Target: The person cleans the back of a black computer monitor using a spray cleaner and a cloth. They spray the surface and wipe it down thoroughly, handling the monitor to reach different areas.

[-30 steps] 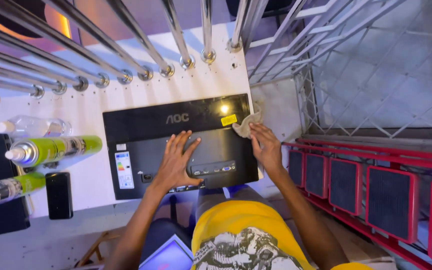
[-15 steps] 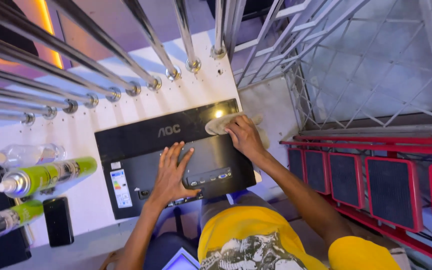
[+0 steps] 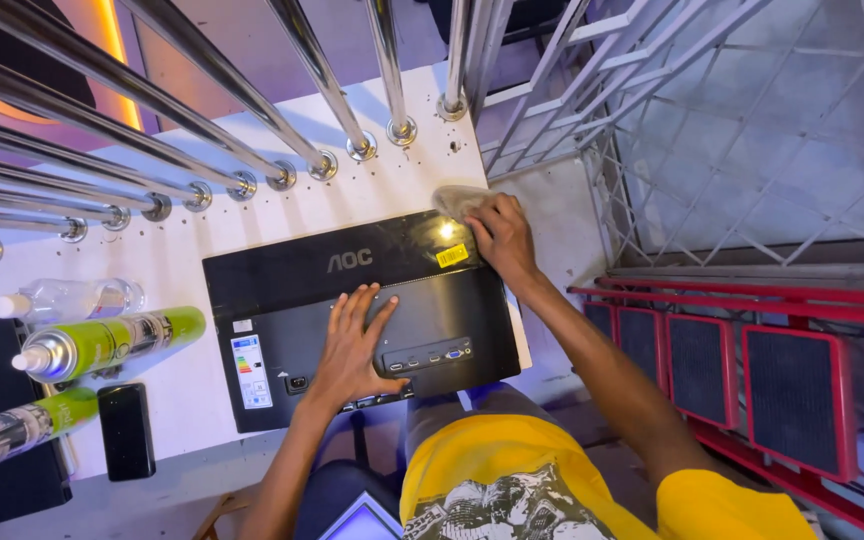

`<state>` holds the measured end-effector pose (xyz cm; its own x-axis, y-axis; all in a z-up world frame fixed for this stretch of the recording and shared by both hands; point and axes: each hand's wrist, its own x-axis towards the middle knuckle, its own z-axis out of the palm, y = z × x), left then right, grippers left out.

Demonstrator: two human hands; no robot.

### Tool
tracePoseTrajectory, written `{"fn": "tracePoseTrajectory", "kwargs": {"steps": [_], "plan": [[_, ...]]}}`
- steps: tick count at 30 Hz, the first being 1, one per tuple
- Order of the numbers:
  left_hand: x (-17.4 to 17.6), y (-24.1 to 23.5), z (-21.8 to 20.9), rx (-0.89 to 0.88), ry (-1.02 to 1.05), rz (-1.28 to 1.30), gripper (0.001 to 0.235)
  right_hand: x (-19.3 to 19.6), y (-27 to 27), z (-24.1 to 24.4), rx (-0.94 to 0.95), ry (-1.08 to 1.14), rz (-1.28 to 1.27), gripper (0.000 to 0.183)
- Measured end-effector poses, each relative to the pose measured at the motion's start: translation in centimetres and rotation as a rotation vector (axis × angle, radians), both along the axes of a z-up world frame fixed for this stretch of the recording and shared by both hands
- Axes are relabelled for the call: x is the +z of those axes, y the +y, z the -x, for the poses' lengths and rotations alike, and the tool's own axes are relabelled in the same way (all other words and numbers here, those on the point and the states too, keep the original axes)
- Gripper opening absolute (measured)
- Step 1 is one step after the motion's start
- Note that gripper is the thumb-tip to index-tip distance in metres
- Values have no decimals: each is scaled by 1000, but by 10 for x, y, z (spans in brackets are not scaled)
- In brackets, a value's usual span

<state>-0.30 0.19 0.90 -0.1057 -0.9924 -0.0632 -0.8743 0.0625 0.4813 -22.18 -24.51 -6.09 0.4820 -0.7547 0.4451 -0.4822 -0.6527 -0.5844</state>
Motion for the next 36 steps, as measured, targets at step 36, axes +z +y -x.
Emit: {"fn": "tracePoseTrajectory", "kwargs": {"steps": [36], "plan": [[-8, 1, -1, -4, -7, 4, 128, -14, -26, -18, -326, -19, -549, 26]]}}
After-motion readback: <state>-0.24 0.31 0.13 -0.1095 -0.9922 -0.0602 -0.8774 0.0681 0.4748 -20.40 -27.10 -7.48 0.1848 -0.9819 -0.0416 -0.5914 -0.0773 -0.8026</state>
